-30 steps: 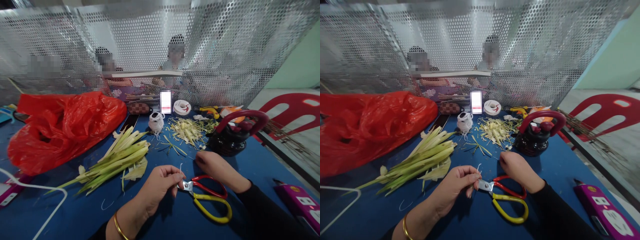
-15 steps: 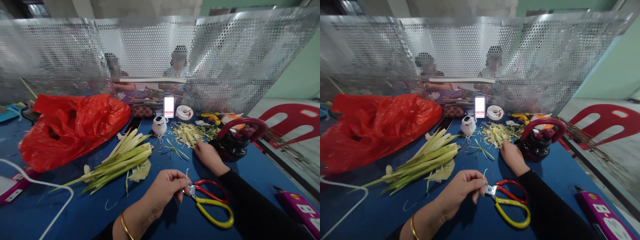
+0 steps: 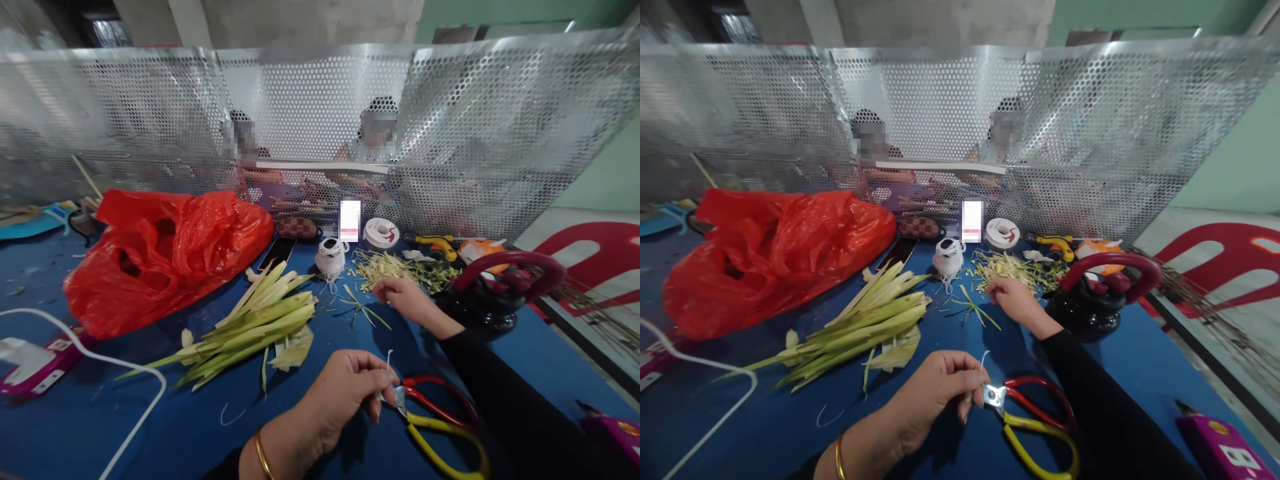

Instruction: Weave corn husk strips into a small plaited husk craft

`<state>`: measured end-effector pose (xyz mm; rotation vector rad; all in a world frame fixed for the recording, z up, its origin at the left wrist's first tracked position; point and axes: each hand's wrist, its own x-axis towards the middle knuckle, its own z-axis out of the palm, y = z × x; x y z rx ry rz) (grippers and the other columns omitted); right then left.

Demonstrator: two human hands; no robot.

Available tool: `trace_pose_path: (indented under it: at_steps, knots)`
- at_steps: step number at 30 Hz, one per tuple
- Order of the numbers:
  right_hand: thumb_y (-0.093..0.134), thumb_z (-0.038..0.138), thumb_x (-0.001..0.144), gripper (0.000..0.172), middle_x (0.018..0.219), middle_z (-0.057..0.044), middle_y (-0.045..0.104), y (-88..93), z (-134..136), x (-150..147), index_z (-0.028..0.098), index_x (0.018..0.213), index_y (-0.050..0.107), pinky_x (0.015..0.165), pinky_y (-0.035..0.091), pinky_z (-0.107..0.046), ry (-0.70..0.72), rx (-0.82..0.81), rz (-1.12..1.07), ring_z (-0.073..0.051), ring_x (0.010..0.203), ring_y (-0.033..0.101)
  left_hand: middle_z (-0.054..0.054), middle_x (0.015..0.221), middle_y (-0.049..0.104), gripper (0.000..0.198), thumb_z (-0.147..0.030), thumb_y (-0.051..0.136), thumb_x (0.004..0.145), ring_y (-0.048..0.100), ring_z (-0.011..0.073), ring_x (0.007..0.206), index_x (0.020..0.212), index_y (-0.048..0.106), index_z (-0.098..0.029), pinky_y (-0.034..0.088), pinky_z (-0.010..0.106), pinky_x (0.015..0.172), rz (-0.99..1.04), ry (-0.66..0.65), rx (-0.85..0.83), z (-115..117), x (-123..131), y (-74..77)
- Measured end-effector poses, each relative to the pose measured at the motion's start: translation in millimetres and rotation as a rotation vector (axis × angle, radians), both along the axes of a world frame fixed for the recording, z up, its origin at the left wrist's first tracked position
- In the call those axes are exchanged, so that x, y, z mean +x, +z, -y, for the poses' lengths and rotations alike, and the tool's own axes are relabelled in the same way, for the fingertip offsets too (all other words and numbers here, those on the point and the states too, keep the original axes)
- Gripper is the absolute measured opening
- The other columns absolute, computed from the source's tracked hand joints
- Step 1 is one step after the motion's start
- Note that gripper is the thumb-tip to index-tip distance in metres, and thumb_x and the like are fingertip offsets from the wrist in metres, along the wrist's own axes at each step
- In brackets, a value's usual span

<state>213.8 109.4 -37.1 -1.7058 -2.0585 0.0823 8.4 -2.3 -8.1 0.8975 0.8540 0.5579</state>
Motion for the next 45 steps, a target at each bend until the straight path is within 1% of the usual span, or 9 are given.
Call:
trace_pose_path:
  at_steps: [6,12,16,18,22,25,28,33,45]
  knots:
    - [0.04,-0.002,0.07,0.055,0.106,-0.009,0.072,-3.9,-9.3,7.0,0.015,0.116,0.064,0.084,0.051,-0.032,-0.013,-0.012,-0.025,-0.019,0.095,0.067,0.001,0.058,0.064,0.022,-0.033,0.071,0.067,0.045,0.005,0.039,0.071,0.066,-0.012,0.035,0.02,0.045,0.004,0.008,0.009,-1.5,-0.4,-1.6]
    - [0.048,0.003,0.074,0.025,0.06,-0.005,0.065,3.3,36.2,19.3,0.019,0.064,0.064,0.062,0.046,-0.028,0.0,-0.11,0.087,-0.019,0.061,0.063,0.0,0.058,0.063,0.023,-0.033,0.071,0.068,0.045,0.0046,0.039,0.073,0.066,-0.012,0.036,0.019,0.045,0.007,0.072,0.016,-4.7,-1.9,-1.9]
    - [0.051,0.006,0.08,0.024,0.096,-0.016,0.069,12.9,55.5,10.0,0.013,0.096,0.068,0.075,0.047,-0.032,-0.035,-0.058,0.086,-0.024,0.084,0.065,0.0,0.058,0.062,0.025,-0.035,0.073,0.07,0.044,0.0047,0.039,0.073,0.065,-0.012,0.036,0.02,0.045,0.012,0.119,0.046,-5.8,-2.0,-1.4]
    - [0.051,0.021,0.088,0.022,0.105,-0.013,0.068,24.7,64.5,2.4,0.017,0.104,0.066,0.077,0.048,-0.033,-0.043,-0.021,0.001,-0.024,0.089,0.064,0.001,0.058,0.063,0.025,-0.036,0.073,0.07,0.044,0.0045,0.04,0.074,0.065,-0.012,0.034,0.019,0.045,-0.004,0.139,0.083,-6.7,-1.8,0.2]
    - [0.06,0.04,0.082,0.024,0.065,-0.002,0.066,40.7,96.8,-17.9,0.019,0.073,0.07,0.063,0.048,-0.028,0.025,-0.277,-0.662,-0.018,0.064,0.061,0.001,0.058,0.064,0.027,-0.038,0.071,0.071,0.046,0.0049,0.041,0.074,0.065,-0.012,0.034,0.019,0.046,-0.064,0.172,0.158,-7.4,-0.9,4.0]
    - [0.07,0.041,0.073,0.024,0.066,-0.002,0.067,37.2,121.1,-35.0,0.018,0.079,0.074,0.057,0.046,-0.026,-0.025,-0.498,-1.013,-0.016,0.06,0.059,0.001,0.06,0.064,0.027,-0.039,0.069,0.072,0.047,0.0053,0.043,0.075,0.065,-0.012,0.036,0.019,0.047,-0.097,0.159,0.2,-6.6,0.2,3.2]
    - [0.077,0.041,0.066,0.026,0.063,0.0,0.066,31.0,131.8,-47.8,0.018,0.077,0.075,0.052,0.042,-0.022,-0.109,-0.542,-1.216,-0.011,0.054,0.053,0.001,0.059,0.064,0.026,-0.038,0.068,0.073,0.047,0.0059,0.043,0.075,0.065,-0.012,0.036,0.02,0.047,-0.132,0.139,0.231,-5.5,1.0,0.7]
    - [0.08,0.039,0.059,0.026,0.055,0.002,0.062,34.3,131.2,-55.4,0.016,0.069,0.072,0.047,0.038,-0.02,-0.177,-0.492,-1.29,-0.007,0.047,0.047,0.001,0.06,0.064,0.021,-0.033,0.064,0.074,0.048,0.0069,0.043,0.075,0.066,-0.012,0.037,0.02,0.046,-0.203,0.114,0.281,-3.6,1.2,0.8]
    - [0.074,0.038,0.067,0.023,0.049,0.003,0.058,25.2,134.5,-53.1,0.016,0.07,0.067,0.046,0.036,-0.02,-0.164,-0.514,-1.216,-0.009,0.047,0.048,0.003,0.062,0.065,0.023,-0.033,0.062,0.079,0.048,0.0056,0.043,0.072,0.065,-0.012,0.035,0.019,0.046,-0.163,0.059,0.273,-1.3,3.0,-1.7]
